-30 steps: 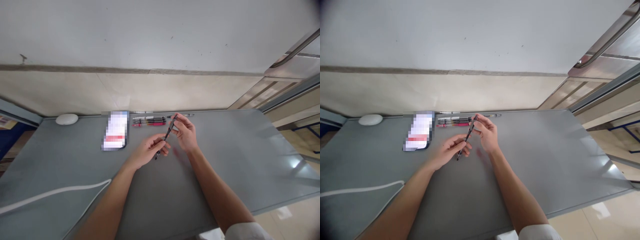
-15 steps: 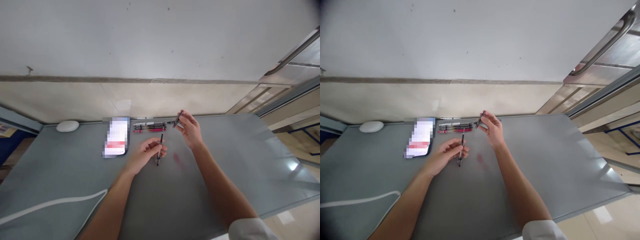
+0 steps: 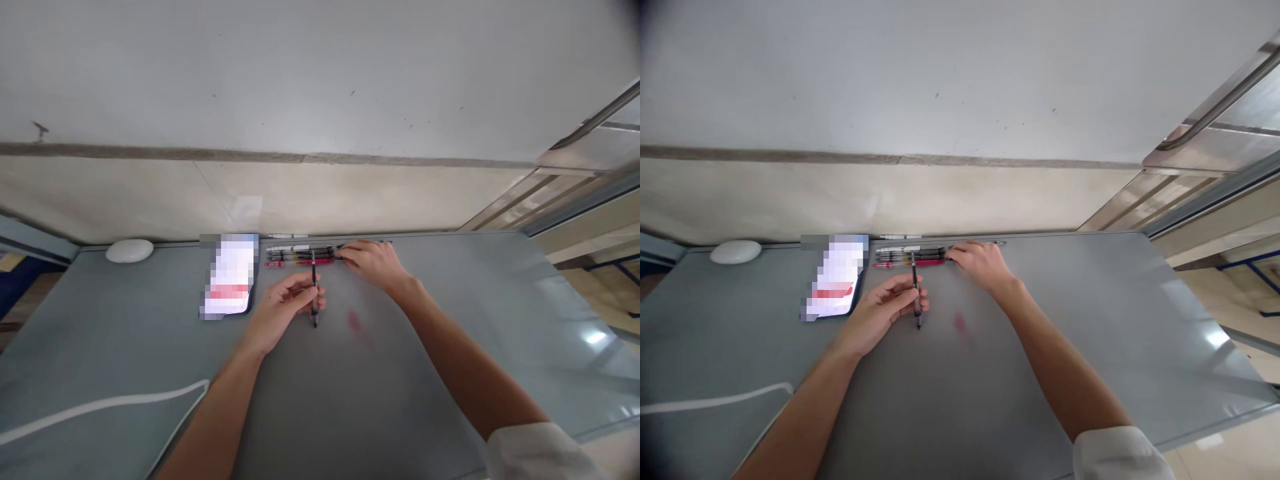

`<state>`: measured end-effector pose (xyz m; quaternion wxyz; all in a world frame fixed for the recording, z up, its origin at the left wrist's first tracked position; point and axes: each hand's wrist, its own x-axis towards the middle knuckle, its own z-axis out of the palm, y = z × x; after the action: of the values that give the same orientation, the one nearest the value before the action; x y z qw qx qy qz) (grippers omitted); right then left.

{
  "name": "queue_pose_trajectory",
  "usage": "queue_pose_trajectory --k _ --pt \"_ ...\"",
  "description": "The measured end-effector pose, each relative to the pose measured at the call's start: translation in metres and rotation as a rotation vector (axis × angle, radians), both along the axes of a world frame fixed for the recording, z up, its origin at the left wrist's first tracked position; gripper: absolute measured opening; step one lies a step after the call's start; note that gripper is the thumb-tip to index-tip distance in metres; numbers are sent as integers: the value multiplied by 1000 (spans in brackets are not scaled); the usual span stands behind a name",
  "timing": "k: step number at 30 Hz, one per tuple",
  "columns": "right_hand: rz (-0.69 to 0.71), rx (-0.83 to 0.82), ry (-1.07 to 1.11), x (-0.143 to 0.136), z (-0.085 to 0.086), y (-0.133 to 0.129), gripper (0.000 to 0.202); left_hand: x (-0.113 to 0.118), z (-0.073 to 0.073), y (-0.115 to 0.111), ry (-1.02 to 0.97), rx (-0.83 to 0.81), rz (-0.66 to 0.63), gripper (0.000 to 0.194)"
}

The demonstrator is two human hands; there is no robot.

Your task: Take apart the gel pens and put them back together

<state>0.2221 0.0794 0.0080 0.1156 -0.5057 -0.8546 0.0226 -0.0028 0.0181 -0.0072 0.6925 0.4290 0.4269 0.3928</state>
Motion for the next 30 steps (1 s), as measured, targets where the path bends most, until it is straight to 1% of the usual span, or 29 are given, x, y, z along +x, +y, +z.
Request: queue_pose_trajectory --k 3,11,17,21,24,26,28,30 --pt "20 9 -87 -1 0 0 33 0 -1 0 1 4 -3 28" --pt "13 3 -199 -2 0 -2 36 0 -4 1 19 16 -20 26" --pt "-5 14 -202 -1 0 -3 35 0 -5 1 36 32 -12 26" --pt "13 50 -151 0 3 -4 35 0 -6 1 51 32 -14 27" --pt "6 58 -45 1 5 -6 34 0 -7 1 52 35 -10 27" --pt "-19 37 91 2 7 -9 31 0 -7 1 52 44 -7 26" --pt "-38 -9 317 2 7 -14 25 1 -6 1 69 59 -3 26" --pt "-25 -100 630 0 6 -20 21 2 -4 0 117 81 -3 27"
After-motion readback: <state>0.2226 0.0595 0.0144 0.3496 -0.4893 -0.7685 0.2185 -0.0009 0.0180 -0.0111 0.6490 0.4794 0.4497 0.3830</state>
